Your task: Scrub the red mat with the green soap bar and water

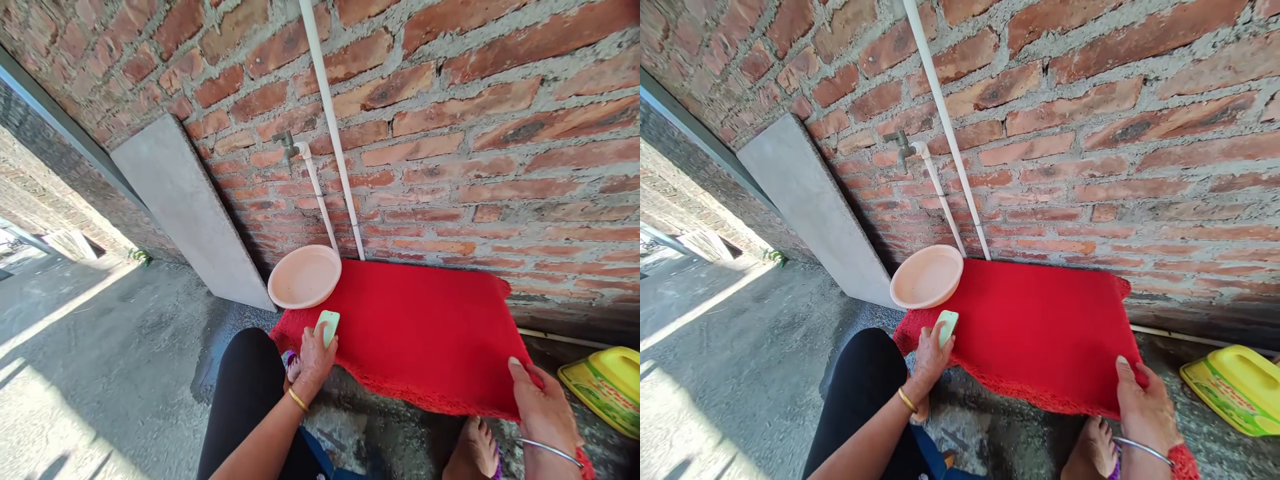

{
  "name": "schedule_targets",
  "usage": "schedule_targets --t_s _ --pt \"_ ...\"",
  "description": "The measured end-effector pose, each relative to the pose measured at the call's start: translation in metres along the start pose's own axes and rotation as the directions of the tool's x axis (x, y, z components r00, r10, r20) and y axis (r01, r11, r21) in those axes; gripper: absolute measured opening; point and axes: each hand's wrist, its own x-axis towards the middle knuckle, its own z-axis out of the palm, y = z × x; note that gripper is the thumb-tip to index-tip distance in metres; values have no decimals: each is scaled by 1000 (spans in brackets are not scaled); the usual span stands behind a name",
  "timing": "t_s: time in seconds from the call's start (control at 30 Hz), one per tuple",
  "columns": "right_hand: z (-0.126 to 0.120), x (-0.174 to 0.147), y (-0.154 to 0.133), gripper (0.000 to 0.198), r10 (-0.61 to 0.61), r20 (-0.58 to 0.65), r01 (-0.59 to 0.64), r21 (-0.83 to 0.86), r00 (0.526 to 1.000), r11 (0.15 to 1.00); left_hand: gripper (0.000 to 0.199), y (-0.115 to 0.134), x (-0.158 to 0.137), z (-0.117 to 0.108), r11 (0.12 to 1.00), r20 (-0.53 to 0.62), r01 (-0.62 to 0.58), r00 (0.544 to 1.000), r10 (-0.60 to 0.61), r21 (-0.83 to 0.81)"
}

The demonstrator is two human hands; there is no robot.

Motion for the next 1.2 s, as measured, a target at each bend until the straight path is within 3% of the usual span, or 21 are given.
schedule_targets --t_s 0.07,0.17,0.2,0.27,0.33,0.4,0.53,0.63,0.7,0.77,0.87,0.93,0.97,1.03,1.1,1.2 --pt "-1 0 -1 81 54 25 -55 56 998 997 45 1 -3 2 999 2 12 1000 -13 31" --pt "-3 -3 -3 79 85 45 -88 87 995 992 51 33 -40 24 990 61 -141 988 141 0" --pt "-4 -5 -4 80 84 48 -88 83 995 993 54 46 -57 33 974 92 -224 970 226 -33" --pt "-5 -7 -5 81 84 56 -88 70 995 994 63 70 -87 49 905 179 -402 889 422 -141" --pt "-6 -8 -6 81 78 52 -81 57 996 995 67 79 -101 55 846 225 -477 821 525 -237" --pt "-6 -9 -6 81 69 44 -71 51 997 996 63 72 -92 47 861 212 -439 844 493 -255" --pt "-6 -12 -9 81 75 50 -78 54 996 995 49 25 -34 12 978 93 -169 979 181 -121" --pt "-8 -15 -12 79 94 64 -97 54 994 994 45 1 -10 0 999 36 -30 999 30 -14" --pt "-9 -16 -14 78 98 69 -102 58 993 993 46 5 -19 7 999 39 -51 998 50 10" --pt "-9 -16 -14 79 96 70 -100 55 993 993 50 22 -45 24 987 72 -163 984 163 -14" --pt "-7 -13 -10 81 89 57 -91 42 994 995 60 55 -88 48 907 166 -396 894 417 -145" --pt "-4 -10 -8 80 89 39 -91 42 995 995 64 66 -100 55 849 205 -475 829 520 -233" --pt "-3 -8 -6 79 89 26 -90 47 996 995 63 66 -99 53 843 202 -477 825 527 -249" --pt "-1 -6 -5 78 88 8 -88 53 996 995 56 52 -81 42 883 155 -413 879 451 -223" --pt "-1 -6 -5 77 88 8 -88 56 996 995 49 28 -50 25 946 78 -280 952 295 -161" --pt "-3 -10 -8 80 79 22 -80 51 997 996 43 -5 -9 3 993 -11 -98 995 98 -59"
